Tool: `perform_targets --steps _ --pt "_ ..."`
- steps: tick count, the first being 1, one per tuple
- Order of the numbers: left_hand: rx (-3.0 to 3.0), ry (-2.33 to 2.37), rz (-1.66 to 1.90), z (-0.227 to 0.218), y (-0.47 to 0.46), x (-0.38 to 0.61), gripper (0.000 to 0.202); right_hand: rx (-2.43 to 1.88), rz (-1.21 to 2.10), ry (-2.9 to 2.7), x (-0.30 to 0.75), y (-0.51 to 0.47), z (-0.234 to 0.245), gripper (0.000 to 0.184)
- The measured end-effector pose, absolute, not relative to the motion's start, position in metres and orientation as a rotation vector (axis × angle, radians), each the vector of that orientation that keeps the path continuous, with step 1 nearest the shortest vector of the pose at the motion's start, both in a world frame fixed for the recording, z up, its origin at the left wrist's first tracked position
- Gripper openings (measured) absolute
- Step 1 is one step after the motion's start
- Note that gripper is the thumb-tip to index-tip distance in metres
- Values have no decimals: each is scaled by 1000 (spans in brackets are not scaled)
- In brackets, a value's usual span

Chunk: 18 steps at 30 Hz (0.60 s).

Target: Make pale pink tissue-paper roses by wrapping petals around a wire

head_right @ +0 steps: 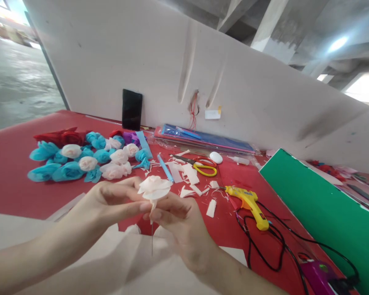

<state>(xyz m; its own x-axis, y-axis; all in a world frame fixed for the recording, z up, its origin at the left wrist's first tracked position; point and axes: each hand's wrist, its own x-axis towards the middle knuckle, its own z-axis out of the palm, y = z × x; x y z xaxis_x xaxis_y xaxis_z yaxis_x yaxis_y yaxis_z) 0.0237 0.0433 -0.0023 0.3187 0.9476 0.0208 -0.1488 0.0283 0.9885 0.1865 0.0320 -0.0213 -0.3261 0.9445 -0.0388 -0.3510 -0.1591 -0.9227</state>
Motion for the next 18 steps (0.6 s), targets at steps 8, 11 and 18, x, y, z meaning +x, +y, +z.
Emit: perform_targets --steps 8,11,18 --pt "1282 929 1097 -6 40 26 23 -968 1441 -1152 185 26 -23 8" --pt "1292 932 1097 -5 39 27 25 -990 1397 -1190 184 24 -18 15" --pt "1277 965 1094 -4 38 26 30 -1080 1250 -1331 183 23 -12 16"
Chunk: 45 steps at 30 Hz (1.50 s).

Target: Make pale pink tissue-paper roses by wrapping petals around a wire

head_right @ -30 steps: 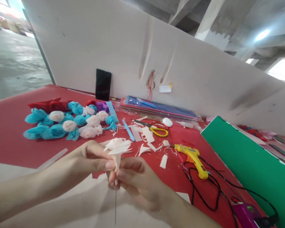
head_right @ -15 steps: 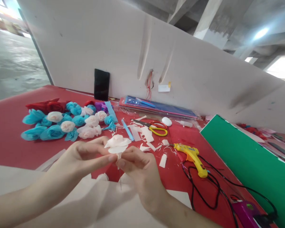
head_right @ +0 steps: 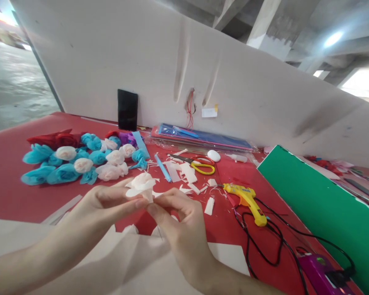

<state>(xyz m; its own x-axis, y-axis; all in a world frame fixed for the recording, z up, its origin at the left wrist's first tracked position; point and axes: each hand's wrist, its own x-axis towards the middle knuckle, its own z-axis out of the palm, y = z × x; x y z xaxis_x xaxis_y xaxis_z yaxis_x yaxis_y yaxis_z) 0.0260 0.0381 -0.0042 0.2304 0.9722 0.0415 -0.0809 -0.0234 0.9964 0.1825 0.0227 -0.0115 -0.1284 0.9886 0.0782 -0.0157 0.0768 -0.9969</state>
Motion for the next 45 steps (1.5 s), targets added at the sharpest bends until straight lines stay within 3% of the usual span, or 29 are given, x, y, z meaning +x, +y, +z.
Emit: perform_targets --steps 12,21,32,45 --pt "1249 951 1067 -2 37 25 28 -1139 1141 -1468 184 20 -2 9" --pt "1234 708 940 -8 38 22 28 -696 1829 -1269 194 34 -8 16" --pt "1126 522 784 -10 36 21 24 -485 2222 -971 187 29 -16 24" --pt "1057 388 641 -18 51 15 22 -655 2085 -906 181 17 -14 15"
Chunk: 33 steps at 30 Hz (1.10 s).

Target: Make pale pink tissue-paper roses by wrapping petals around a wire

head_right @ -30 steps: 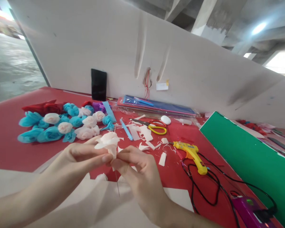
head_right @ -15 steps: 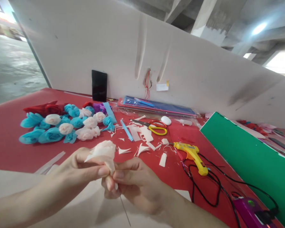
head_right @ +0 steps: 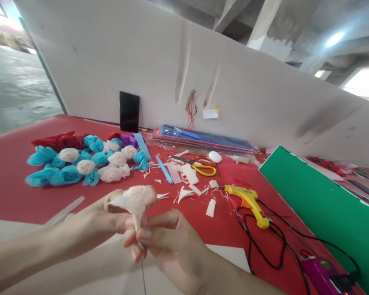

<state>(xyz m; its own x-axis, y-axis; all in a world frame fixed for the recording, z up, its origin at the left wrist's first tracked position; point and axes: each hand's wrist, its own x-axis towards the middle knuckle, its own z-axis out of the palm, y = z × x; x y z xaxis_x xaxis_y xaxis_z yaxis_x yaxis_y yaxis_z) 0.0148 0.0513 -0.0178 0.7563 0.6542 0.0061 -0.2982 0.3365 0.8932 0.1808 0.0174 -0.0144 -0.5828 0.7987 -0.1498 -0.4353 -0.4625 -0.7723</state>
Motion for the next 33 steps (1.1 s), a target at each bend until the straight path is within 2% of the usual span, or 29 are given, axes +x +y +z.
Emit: perform_targets --steps 7,14,23,29,33 --pt "1181 471 687 -13 65 5 21 -727 1988 -902 178 20 -10 7" --pt "1252 518 720 -13 62 6 20 -825 1907 -949 176 20 -10 18" --pt "1252 532 773 -21 58 10 21 -831 1927 -860 176 19 -8 14" --pt "1233 605 820 -22 49 14 24 -912 1729 -982 179 18 -9 12" --pt "1210 652 840 -24 48 15 25 -970 1609 -1069 181 16 -9 17"
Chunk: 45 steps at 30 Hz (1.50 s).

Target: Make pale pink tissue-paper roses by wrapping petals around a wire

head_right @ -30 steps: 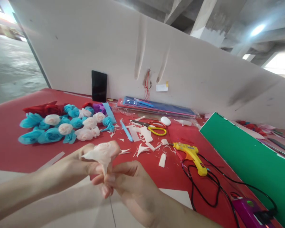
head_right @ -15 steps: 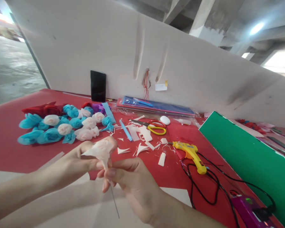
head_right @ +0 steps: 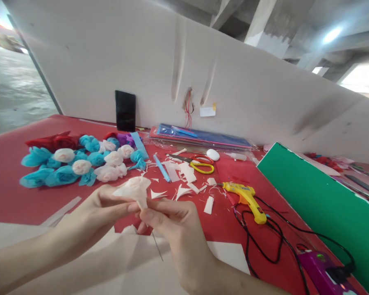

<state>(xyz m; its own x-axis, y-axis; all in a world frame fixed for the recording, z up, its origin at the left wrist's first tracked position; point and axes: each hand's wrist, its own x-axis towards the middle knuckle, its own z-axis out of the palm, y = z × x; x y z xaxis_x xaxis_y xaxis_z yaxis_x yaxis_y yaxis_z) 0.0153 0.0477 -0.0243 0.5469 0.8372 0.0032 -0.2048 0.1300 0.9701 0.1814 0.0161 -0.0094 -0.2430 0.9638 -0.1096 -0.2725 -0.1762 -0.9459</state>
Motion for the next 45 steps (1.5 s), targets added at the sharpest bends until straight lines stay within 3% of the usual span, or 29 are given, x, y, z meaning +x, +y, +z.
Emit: perform_targets --steps 7,11,15,28,32,35,39,45 --pt "1236 676 924 -20 46 19 21 -1081 1322 -1314 182 17 -1 23" --pt "1260 713 1007 -15 45 20 19 -1117 1142 -1460 182 17 3 15" --pt "1302 745 1053 -15 45 19 17 -1128 1113 -1457 182 17 2 12" --pt "1408 674 984 -16 49 20 27 -847 1235 -1681 197 42 -12 29" --pt "1352 708 1016 -20 51 24 8 -734 936 -1826 206 55 -16 21" --pt "1287 741 1028 -29 49 26 23 -609 605 -1934 211 56 -18 10" --pt "1265 789 1027 -45 48 30 16 -506 265 -2041 215 48 -23 29" --pt "1536 766 973 -61 50 33 20 -541 230 -1998 204 37 -25 17"
